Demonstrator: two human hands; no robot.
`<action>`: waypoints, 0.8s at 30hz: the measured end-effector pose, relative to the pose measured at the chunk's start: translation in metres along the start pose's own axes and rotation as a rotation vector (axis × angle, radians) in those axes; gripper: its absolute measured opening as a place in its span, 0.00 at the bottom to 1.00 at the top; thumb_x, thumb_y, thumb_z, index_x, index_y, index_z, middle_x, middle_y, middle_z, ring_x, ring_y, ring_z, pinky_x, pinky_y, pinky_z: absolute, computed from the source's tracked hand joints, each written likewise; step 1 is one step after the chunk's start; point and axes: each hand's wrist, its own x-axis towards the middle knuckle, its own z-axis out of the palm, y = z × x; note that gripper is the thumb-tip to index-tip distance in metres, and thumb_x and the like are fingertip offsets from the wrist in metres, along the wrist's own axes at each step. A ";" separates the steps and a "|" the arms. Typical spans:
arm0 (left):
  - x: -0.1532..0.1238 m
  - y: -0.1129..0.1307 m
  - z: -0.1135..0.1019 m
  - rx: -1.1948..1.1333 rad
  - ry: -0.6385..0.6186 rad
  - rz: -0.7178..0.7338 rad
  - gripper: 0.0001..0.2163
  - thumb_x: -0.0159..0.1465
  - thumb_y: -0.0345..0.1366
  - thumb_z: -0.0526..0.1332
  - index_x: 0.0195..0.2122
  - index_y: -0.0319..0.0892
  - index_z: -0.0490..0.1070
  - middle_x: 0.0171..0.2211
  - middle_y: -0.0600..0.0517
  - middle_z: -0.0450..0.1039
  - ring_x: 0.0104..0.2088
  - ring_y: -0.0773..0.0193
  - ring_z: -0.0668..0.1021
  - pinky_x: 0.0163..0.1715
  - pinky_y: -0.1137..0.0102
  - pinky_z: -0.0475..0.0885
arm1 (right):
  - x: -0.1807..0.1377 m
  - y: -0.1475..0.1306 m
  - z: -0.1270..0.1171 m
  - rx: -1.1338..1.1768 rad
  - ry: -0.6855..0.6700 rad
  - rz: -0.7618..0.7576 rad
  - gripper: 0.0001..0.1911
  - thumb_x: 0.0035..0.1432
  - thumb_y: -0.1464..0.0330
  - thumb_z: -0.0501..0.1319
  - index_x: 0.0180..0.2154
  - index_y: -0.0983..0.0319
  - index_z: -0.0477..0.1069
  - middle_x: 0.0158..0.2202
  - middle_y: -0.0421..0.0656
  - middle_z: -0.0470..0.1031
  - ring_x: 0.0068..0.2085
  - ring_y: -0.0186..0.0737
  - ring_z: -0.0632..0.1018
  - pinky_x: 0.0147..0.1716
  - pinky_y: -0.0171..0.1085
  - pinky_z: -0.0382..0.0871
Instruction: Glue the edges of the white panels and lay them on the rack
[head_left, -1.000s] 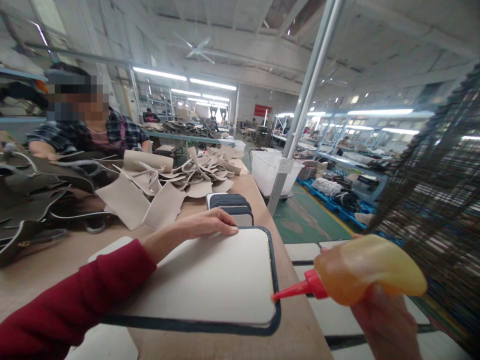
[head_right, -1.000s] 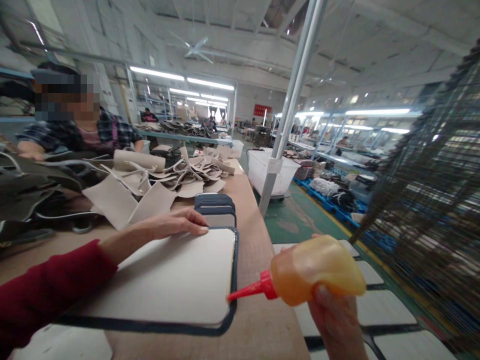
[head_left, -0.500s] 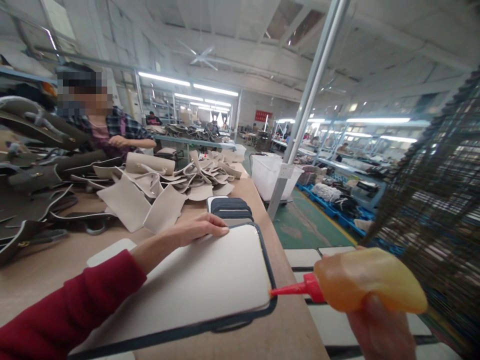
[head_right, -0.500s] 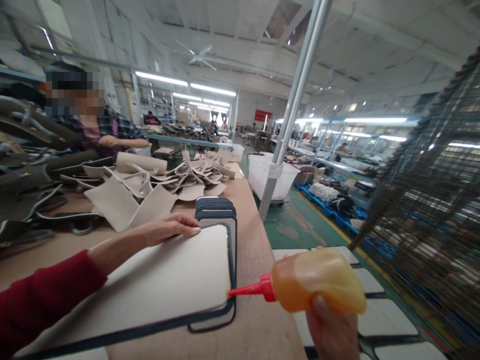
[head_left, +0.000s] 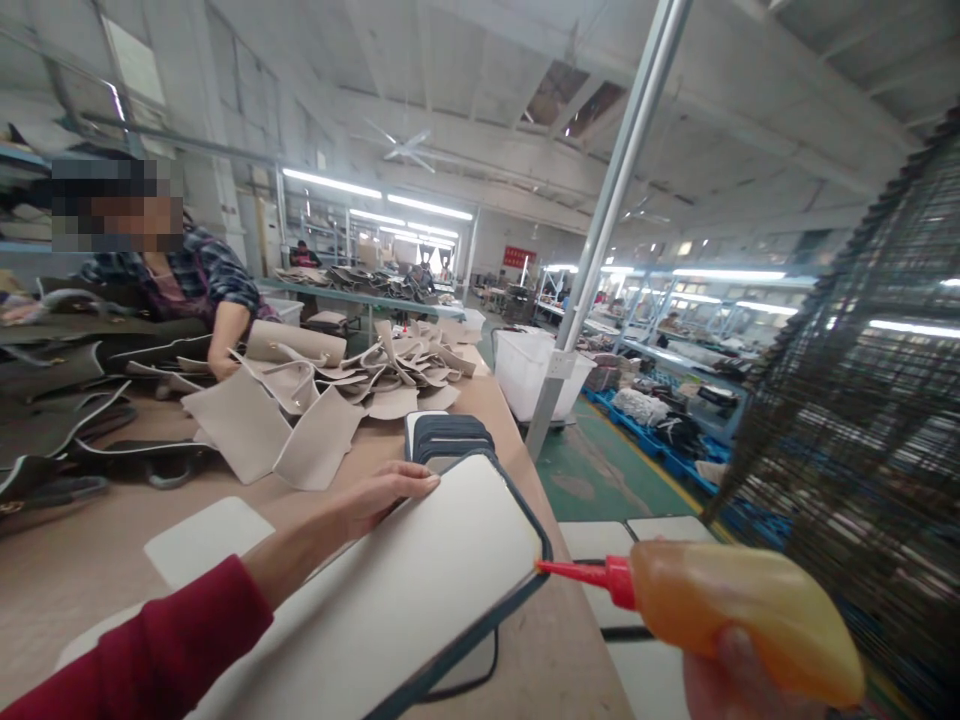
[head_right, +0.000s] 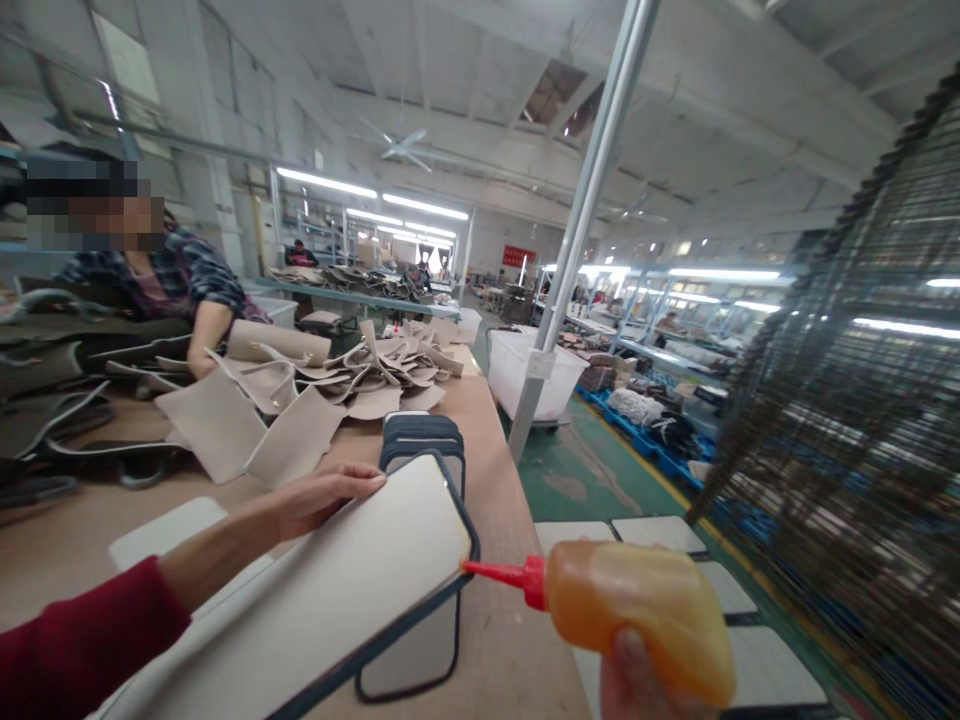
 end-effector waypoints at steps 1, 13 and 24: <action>0.000 -0.002 0.002 -0.013 0.007 0.002 0.20 0.38 0.44 0.74 0.27 0.37 0.72 0.23 0.51 0.76 0.22 0.65 0.76 0.23 0.73 0.69 | 0.000 0.000 -0.004 -0.004 -0.005 -0.001 0.29 0.49 0.68 0.70 0.53 0.50 0.67 0.64 0.34 0.56 0.64 0.48 0.56 0.52 0.41 0.71; 0.003 -0.035 0.038 -0.206 0.004 0.042 0.22 0.41 0.48 0.74 0.26 0.39 0.66 0.21 0.56 0.71 0.21 0.70 0.73 0.21 0.76 0.65 | 0.008 -0.014 -0.014 -0.143 0.129 -0.102 0.23 0.45 0.70 0.72 0.45 0.57 0.71 0.54 0.44 0.70 0.55 0.49 0.70 0.41 0.36 0.76; 0.000 -0.052 0.068 -0.250 -0.074 0.038 0.21 0.47 0.48 0.72 0.32 0.39 0.69 0.28 0.53 0.75 0.26 0.67 0.75 0.26 0.74 0.67 | 0.039 -0.029 -0.018 -0.105 0.139 -0.075 0.20 0.37 0.64 0.75 0.33 0.62 0.74 0.31 0.41 0.75 0.31 0.35 0.74 0.31 0.30 0.72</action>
